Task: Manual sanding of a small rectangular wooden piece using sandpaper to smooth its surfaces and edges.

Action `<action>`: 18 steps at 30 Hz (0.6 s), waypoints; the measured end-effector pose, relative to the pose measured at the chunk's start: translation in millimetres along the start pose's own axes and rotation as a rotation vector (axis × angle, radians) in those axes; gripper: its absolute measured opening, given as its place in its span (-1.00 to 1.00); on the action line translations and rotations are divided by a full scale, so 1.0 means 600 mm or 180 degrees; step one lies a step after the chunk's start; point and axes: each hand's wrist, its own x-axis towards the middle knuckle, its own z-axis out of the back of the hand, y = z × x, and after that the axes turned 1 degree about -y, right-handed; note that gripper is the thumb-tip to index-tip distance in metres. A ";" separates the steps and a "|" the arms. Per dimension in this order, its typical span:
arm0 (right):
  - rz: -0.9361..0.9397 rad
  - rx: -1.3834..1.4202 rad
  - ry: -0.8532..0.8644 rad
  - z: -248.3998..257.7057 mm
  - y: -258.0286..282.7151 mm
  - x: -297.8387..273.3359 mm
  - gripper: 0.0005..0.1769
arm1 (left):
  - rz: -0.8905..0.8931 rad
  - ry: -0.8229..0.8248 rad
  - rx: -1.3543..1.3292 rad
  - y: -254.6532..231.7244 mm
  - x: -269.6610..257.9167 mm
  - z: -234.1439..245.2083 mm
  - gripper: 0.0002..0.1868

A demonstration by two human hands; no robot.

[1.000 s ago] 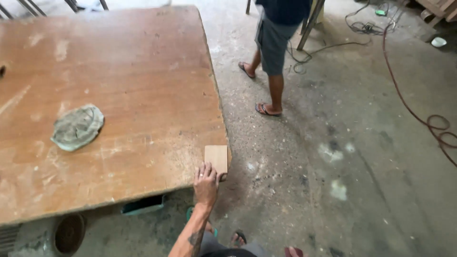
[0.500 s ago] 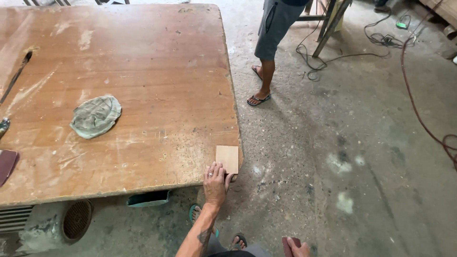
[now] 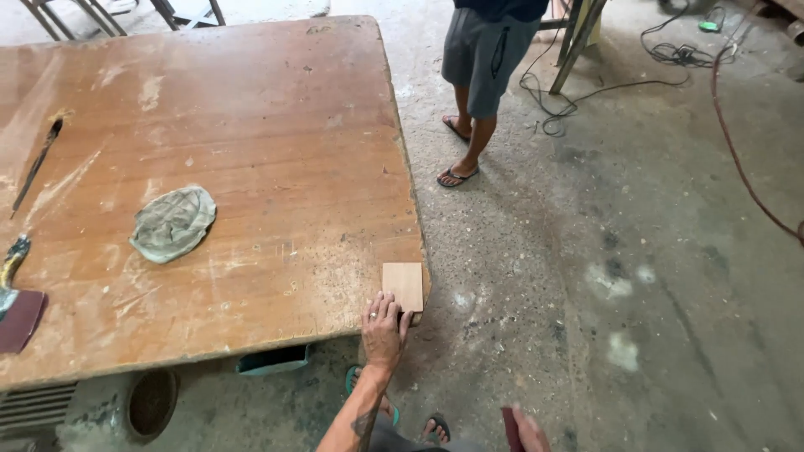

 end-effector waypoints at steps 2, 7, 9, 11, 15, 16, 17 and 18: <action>0.0100 0.0510 0.0559 -0.023 0.016 0.064 -0.40 | 0.0001 0.0017 0.0006 -0.003 0.005 0.009 -0.71; 0.2067 0.1135 0.2872 -0.021 0.254 -0.104 -0.28 | -0.0055 0.0031 0.0008 -0.009 0.012 0.013 -0.76; 0.3672 0.0420 0.3511 0.001 0.331 -0.185 -0.11 | 0.0040 0.0111 0.0011 -0.007 0.006 0.010 -0.76; 0.3273 0.0096 0.2897 -0.006 0.334 -0.172 -0.40 | 0.0033 0.0303 0.0005 -0.010 0.025 0.035 -0.71; 0.1680 -0.0496 0.1047 -0.060 0.278 -0.087 -0.39 | 0.0662 0.0809 -0.0607 0.000 0.069 0.055 -0.58; 0.1671 -0.0525 0.1078 -0.067 0.258 -0.080 -0.39 | 0.0702 0.0807 -0.0591 0.008 0.077 0.049 -0.58; 0.1248 -0.0171 0.1132 -0.074 0.238 -0.072 -0.42 | 0.0562 0.0938 -0.0152 0.016 0.086 0.042 -0.40; 0.0822 0.0195 0.1159 -0.079 0.220 -0.065 -0.45 | 0.0401 0.1075 0.0275 0.022 0.099 0.033 -0.14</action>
